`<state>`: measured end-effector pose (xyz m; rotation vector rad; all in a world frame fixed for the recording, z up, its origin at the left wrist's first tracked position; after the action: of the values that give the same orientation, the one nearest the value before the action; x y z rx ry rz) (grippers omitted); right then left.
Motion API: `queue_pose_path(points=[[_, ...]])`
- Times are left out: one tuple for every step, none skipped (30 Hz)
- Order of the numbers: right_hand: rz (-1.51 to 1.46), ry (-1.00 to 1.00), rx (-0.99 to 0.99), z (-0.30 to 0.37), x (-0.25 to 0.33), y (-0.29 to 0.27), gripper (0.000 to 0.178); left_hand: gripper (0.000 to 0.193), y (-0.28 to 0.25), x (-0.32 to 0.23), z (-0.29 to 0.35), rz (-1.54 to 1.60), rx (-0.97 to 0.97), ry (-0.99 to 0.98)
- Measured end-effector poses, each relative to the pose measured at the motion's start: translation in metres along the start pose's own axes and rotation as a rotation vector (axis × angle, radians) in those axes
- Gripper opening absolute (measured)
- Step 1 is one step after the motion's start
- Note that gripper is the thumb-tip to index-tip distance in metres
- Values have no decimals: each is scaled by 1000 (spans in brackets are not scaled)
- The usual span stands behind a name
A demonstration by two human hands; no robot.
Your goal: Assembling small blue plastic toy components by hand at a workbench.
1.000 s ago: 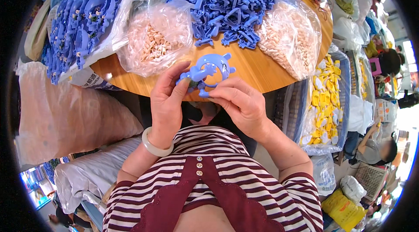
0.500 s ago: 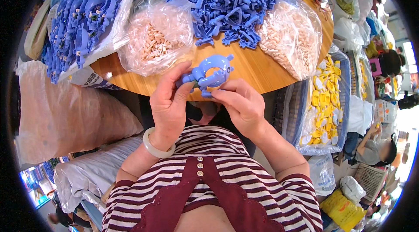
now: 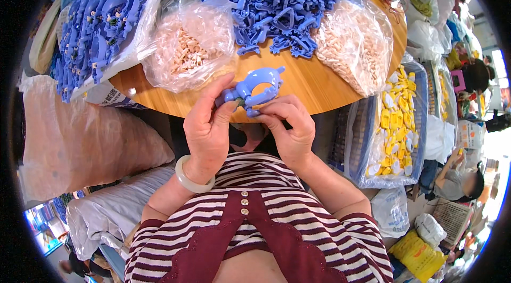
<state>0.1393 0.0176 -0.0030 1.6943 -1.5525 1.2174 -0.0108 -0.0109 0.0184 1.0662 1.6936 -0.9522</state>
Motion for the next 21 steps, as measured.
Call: queue_pose_path(points=[[-1,1,0,0,1,1,16,34,0,-1,1,-22,13,10],[75,-64,-12,-1,4,2,17,34,-1,-1,1,-24,13,10],[151,-130,-25,-2,6,2,18,35,-2,-1,2,-55,10,31],[154,-130,-27,-3,5,1,18,35,-1,-1,1,-83,9,53],[189,-156,-7,-5,4,0,19,35,-1,-1,1,-81,12,55],[225,-182,13,-5,3,-1,20,36,-1,-1,1,-67,20,38],[224,-184,13,-5,3,0,20,36,-1,0,0,-58,25,20],[189,-135,-14,-3,1,0,21,36,0,1,-1,-59,25,23],[156,-87,-42,-4,0,-1,23,34,1,5,-2,36,22,-55],[154,-89,-43,-6,1,-2,23,32,1,8,-2,131,19,-133],[232,-138,-40,-11,4,-6,33,32,1,10,-4,129,20,-130],[311,-187,-37,-15,6,-9,44,32,0,12,-5,180,17,-174],[311,-189,-39,-15,5,-10,44,31,1,13,-5,231,14,-220],[274,-173,-79,-16,3,-11,55,31,1,11,-6,230,15,-216],[236,-159,-118,-18,2,-12,67,31,1,9,-7,249,11,-249],[224,-177,-120,-22,4,-11,67,31,-2,7,-11,261,0,-272],[222,-122,-79,-27,8,-9,73,31,-2,4,-11,251,-10,-250],[219,-71,-37,-31,12,-7,78,32,0,1,-7,173,16,-259],[176,-51,-44,-31,4,-3,87,32,0,2,-7,89,28,-253],[192,-51,-51,-33,3,0,84,32,1,5,-7,98,18,-214],[208,-48,-59,-34,4,2,81,32,3,7,-4,104,11,-177]])
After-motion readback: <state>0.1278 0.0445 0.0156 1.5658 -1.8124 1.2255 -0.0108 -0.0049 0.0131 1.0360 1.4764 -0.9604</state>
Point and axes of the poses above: each hand's wrist, its own z-axis away from the middle knuckle, its own y-axis out of the palm, x = y × z, the point moved 2 cm from there along -z, towards the middle knuckle, and after that the axes turned 5 degrees about -z, right-handed, at the moved point
